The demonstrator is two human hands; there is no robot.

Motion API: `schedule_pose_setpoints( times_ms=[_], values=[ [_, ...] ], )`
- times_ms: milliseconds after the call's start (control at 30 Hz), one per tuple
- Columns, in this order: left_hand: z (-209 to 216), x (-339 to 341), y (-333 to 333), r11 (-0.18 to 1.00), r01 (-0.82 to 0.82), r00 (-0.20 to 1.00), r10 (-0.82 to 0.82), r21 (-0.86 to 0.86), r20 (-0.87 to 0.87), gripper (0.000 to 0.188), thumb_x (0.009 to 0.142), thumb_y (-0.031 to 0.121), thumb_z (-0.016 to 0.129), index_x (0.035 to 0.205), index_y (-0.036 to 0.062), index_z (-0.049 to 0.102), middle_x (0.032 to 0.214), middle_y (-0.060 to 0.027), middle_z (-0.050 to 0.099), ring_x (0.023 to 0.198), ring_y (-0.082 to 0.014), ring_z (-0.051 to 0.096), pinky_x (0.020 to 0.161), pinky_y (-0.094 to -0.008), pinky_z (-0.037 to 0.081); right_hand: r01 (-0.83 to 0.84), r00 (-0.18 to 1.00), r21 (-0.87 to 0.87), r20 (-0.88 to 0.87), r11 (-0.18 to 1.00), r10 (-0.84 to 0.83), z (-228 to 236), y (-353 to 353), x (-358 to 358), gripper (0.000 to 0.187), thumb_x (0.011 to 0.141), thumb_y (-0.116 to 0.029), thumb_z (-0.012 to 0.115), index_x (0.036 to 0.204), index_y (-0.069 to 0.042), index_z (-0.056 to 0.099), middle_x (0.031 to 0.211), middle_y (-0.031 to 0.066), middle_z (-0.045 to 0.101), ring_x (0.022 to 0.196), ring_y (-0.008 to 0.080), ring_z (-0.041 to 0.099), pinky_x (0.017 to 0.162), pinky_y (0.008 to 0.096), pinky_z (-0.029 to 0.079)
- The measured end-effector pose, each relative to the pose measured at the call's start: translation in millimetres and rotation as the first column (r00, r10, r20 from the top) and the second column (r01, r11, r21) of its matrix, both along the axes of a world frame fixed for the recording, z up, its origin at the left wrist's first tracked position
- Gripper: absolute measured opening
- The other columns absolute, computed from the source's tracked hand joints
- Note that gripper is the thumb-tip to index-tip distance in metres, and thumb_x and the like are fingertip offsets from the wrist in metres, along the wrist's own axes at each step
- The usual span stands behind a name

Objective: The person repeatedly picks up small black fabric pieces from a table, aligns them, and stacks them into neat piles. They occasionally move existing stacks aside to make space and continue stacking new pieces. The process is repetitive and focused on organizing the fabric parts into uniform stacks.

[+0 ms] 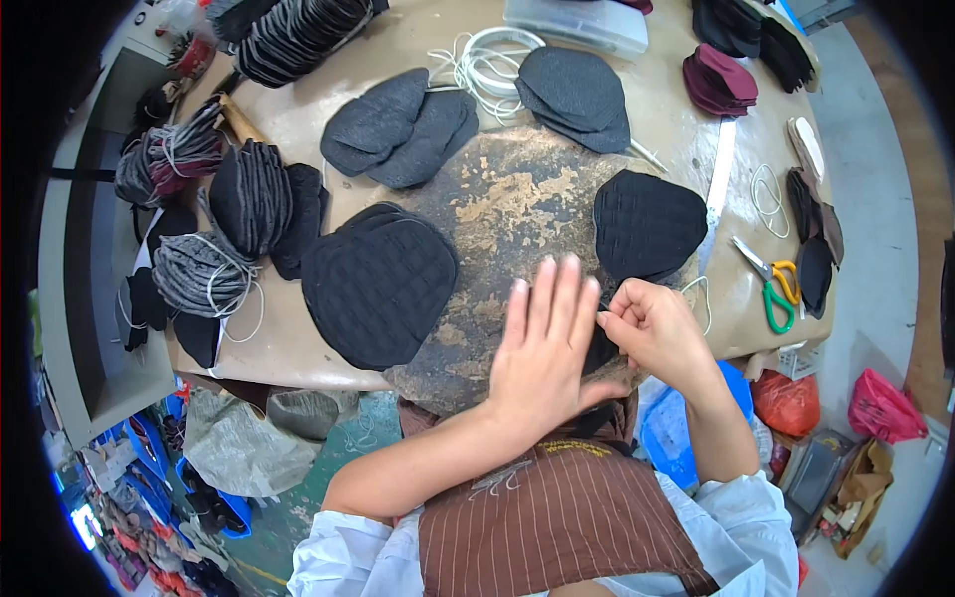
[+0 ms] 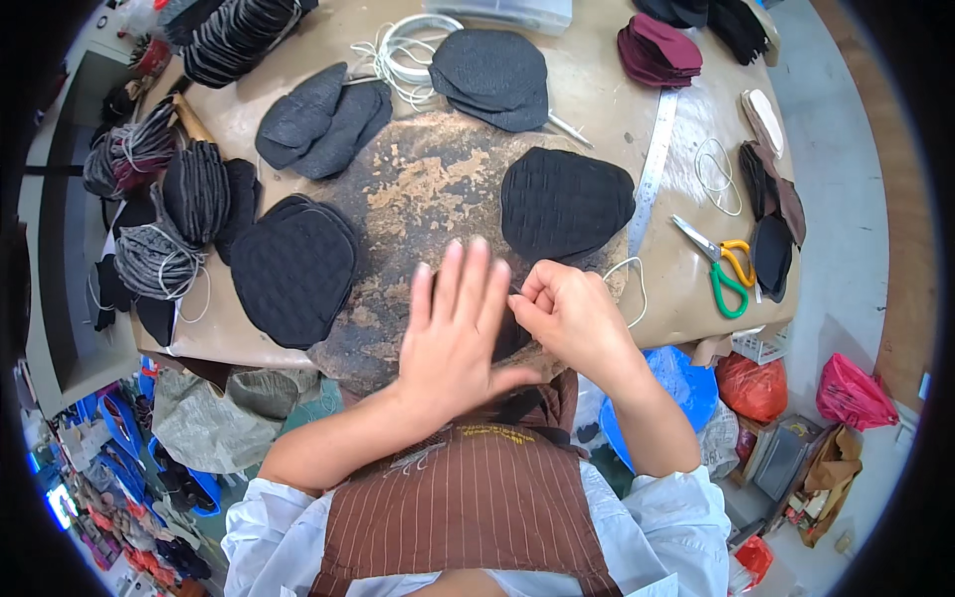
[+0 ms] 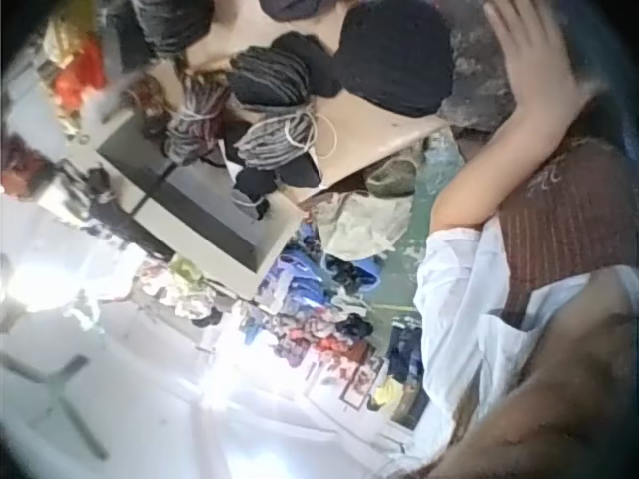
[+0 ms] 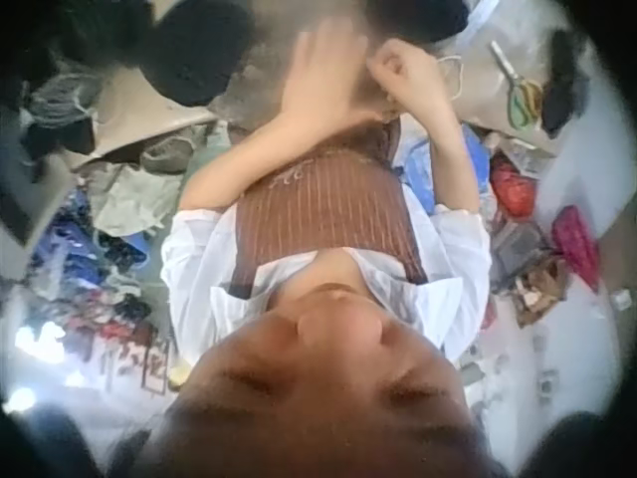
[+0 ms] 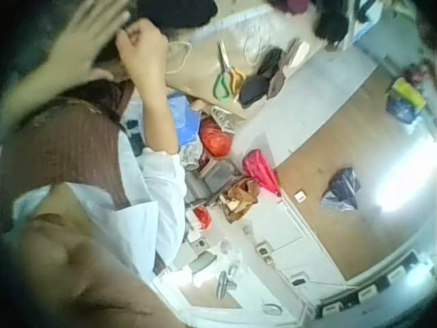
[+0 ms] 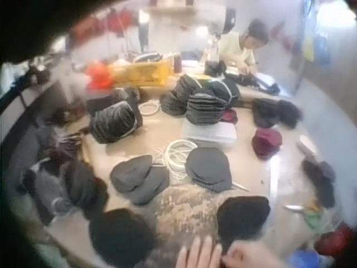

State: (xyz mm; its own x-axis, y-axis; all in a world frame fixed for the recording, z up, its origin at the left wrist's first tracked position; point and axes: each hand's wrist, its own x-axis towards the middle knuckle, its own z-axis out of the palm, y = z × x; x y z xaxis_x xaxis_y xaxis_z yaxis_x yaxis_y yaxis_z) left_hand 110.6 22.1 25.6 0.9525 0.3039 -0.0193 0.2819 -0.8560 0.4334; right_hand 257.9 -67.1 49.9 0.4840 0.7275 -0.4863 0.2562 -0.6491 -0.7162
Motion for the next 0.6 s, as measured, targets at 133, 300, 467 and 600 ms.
schedule_pose_setpoints(
  times_ms=[133,300,467,600],
  values=[
    [-0.4,-38.6,-13.5,0.962,0.233,0.97,-0.219,-0.144,0.11,0.104,0.07,0.065,0.065,0.138,-0.0079,0.037,0.146,-0.028,0.031,0.138,-0.0415,0.028,0.112,-0.0499,0.022,-0.056,0.992,0.212,0.119,0.976,0.031,-6.5,-10.1,-4.4,0.016,0.08,-0.007,0.069,0.074,-0.002,0.056,0.062,0.0036,0.057,0.052,0.0077,0.054,0.046,0.0233,0.041],
    [30.9,-70.3,11.8,0.922,-0.148,0.795,0.325,-0.357,0.511,0.096,0.069,0.014,0.084,0.142,-0.0061,0.024,0.136,-0.0279,0.043,0.123,-0.0374,0.048,0.102,-0.0431,0.04,-0.262,0.965,0.523,0.148,0.811,0.216,24.5,-28.1,-20.9,0.015,0.073,-0.006,0.076,0.075,-0.004,0.061,0.072,0.0058,0.058,0.058,0.0119,0.057,0.05,0.0249,0.044],
    [67.3,-70.5,53.5,0.597,-0.114,0.613,0.671,-0.794,0.416,0.068,0.083,-0.009,0.062,0.141,0.0007,0.028,0.088,-0.0092,0.064,0.079,-0.0116,0.06,0.076,-0.0219,0.049,-0.268,0.949,0.613,0.299,0.743,0.096,28.7,-12.8,-15.9,0.021,0.072,-0.004,0.076,0.086,-0.003,0.061,0.081,0.007,0.06,0.065,0.0165,0.058,0.059,0.0279,0.048],
    [56.3,-86.4,118.9,0.687,-0.464,0.593,0.71,-0.56,0.379,0.05,0.083,-0.002,0.066,0.13,0.0,0.048,0.103,-0.0093,0.063,0.09,-0.0139,0.061,0.084,-0.0241,0.047,-0.033,0.902,0.564,0.372,0.825,-0.218,22.3,-19.1,23.6,0.024,0.076,-0.006,0.072,0.097,-0.003,0.061,0.096,0.0086,0.061,0.085,0.0162,0.058,0.078,0.0303,0.047]
  ],
)
